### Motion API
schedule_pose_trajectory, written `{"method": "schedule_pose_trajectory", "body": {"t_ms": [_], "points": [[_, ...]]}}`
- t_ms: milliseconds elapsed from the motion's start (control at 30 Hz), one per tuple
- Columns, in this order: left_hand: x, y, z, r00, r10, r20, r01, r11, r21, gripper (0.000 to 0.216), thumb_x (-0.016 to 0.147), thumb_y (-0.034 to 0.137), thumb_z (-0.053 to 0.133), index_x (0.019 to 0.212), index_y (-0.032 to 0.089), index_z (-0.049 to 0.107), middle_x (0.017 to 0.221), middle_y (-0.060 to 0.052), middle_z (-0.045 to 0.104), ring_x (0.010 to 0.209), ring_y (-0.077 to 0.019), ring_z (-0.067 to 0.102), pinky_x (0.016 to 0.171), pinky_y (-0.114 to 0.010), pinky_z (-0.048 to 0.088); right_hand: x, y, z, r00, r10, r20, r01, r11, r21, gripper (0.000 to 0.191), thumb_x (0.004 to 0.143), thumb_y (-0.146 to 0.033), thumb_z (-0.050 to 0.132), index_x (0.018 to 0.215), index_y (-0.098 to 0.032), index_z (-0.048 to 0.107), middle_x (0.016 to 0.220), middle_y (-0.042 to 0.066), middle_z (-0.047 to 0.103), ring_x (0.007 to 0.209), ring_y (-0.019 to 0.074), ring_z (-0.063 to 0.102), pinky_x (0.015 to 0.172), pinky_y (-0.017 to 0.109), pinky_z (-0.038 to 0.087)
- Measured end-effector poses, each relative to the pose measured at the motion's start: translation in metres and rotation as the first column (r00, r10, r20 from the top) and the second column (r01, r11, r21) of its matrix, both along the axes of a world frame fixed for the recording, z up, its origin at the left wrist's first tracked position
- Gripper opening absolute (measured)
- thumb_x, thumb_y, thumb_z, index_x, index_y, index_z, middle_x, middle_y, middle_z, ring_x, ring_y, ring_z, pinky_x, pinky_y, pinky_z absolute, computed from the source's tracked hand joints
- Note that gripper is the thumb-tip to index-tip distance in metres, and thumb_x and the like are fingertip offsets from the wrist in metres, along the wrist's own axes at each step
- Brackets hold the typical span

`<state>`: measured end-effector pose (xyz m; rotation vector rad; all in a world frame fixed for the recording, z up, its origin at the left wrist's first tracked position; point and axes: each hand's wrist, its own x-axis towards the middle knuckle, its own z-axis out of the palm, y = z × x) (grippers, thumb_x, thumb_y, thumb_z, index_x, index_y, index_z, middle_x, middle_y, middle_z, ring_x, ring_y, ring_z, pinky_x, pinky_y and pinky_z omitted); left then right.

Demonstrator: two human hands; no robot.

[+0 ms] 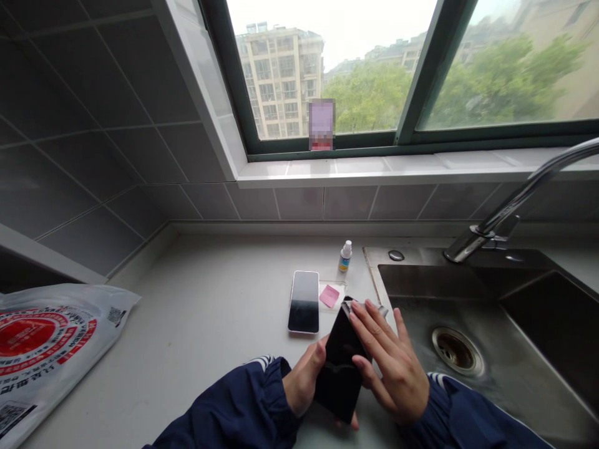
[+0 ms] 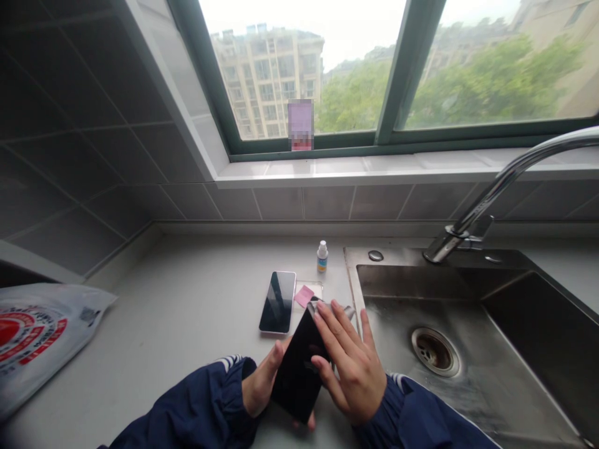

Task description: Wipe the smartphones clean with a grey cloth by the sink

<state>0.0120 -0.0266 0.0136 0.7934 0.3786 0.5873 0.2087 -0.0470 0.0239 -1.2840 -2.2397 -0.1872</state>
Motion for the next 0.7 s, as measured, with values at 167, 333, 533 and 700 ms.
{"method": "schedule_pose_trajectory", "body": {"t_ms": [167, 333, 533, 700], "points": [[0.001, 0.005, -0.012, 0.987, 0.017, 0.161, 0.003, 0.993, -0.121, 0.074, 0.088, 0.07, 0.023, 0.146, 0.024, 0.025, 0.121, -0.023, 0.06, 0.067, -0.0292, 0.072, 0.046, -0.03, 0.054, 0.0, 0.0, -0.005, 1.0, 0.01, -0.017, -0.01, 1.0, -0.009, 0.062, 0.093, -0.027, 0.045, 0.15, -0.013, 0.025, 0.15, 0.014, 0.036, 0.141, 0.0332, 0.027, 0.115, 0.06, 0.008], [-0.001, 0.01, -0.014, 0.969, -0.012, 0.246, 0.069, 0.973, -0.222, 0.079, 0.085, 0.074, 0.011, 0.144, 0.025, 0.029, 0.113, -0.02, 0.064, 0.071, -0.0308, 0.072, 0.051, -0.035, 0.053, -0.006, -0.004, -0.004, 0.992, 0.102, -0.071, -0.105, 0.994, -0.039, 0.055, 0.095, -0.027, 0.043, 0.147, -0.013, 0.032, 0.148, 0.013, 0.041, 0.14, 0.0323, 0.029, 0.115, 0.061, 0.01], [0.003, 0.009, -0.003, 0.941, 0.245, 0.232, -0.185, 0.95, -0.252, 0.066, 0.094, 0.058, 0.025, 0.132, 0.011, 0.05, 0.115, -0.018, 0.065, 0.102, -0.0266, 0.065, 0.094, -0.043, 0.045, -0.01, -0.011, 0.007, 0.96, 0.27, -0.067, -0.272, 0.962, -0.024, 0.048, 0.094, -0.028, 0.047, 0.139, -0.012, 0.045, 0.141, 0.012, 0.049, 0.138, 0.0316, 0.035, 0.115, 0.063, 0.011], [0.008, 0.005, 0.004, 0.929, 0.311, 0.201, -0.242, 0.921, -0.304, 0.064, 0.092, 0.058, 0.034, 0.124, 0.008, 0.058, 0.111, -0.018, 0.067, 0.104, -0.0257, 0.062, 0.098, -0.038, 0.041, -0.016, -0.018, 0.009, 0.912, 0.401, -0.087, -0.402, 0.915, 0.0, 0.04, 0.094, -0.032, 0.048, 0.13, -0.016, 0.056, 0.127, 0.008, 0.063, 0.134, 0.0299, 0.043, 0.115, 0.063, 0.011]]}}
